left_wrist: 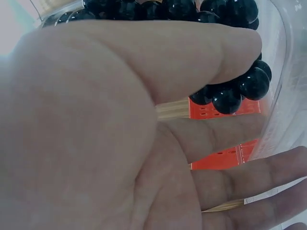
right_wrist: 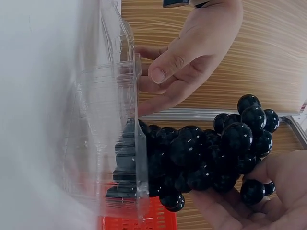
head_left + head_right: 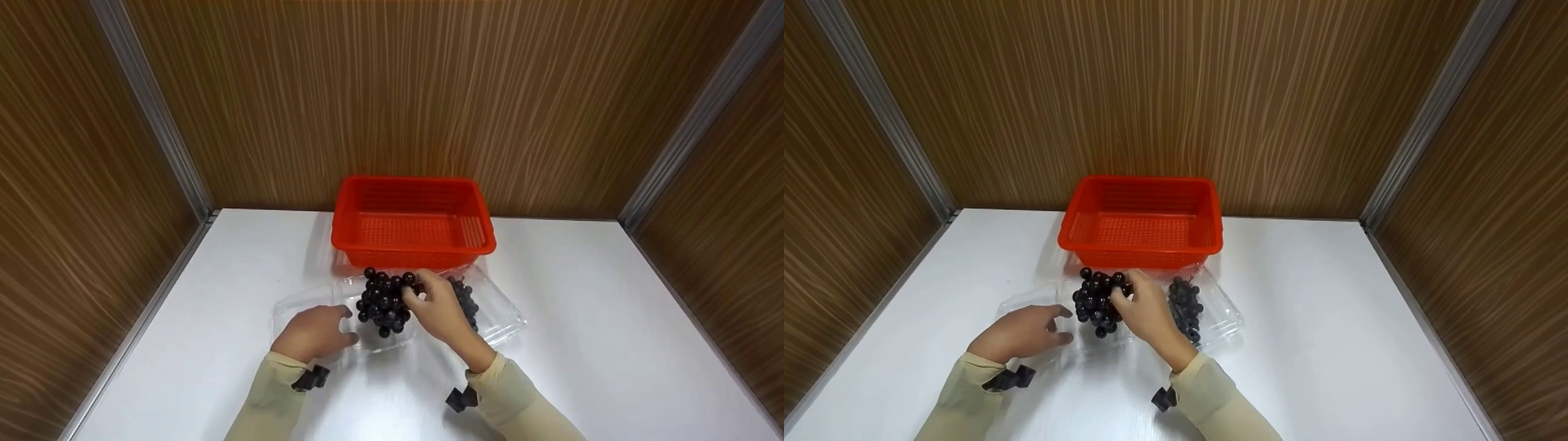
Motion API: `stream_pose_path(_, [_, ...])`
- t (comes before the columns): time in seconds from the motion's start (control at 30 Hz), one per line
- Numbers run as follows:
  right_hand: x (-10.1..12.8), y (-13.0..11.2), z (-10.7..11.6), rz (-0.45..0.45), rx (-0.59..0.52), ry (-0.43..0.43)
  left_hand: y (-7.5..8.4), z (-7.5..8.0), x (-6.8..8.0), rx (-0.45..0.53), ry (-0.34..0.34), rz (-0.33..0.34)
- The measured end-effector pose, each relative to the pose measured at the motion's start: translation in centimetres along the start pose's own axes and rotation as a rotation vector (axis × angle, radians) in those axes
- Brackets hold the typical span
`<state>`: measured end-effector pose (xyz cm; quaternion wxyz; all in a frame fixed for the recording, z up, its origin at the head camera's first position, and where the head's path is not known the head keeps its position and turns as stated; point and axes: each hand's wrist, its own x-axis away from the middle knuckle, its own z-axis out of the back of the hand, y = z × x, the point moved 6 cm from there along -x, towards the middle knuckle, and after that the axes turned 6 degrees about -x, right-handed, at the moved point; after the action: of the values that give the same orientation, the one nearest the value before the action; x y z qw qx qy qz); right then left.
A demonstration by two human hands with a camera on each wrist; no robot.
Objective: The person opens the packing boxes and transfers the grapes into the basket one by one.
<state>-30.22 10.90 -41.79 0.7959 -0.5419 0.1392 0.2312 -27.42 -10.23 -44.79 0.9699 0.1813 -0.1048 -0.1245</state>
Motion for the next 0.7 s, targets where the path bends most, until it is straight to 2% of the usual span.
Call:
stream_pose_path(0.37, [-0.1,0.0,0.6,-0.007,-0.054,0.078,0.4,0.7,0.0,-0.013,0.069,-0.038])
stream_pose_path(0.7, [-0.2,-0.2,0.9,-0.04,-0.104,0.097,1.2,1.1,-0.2,-0.029,0.153,-0.071])
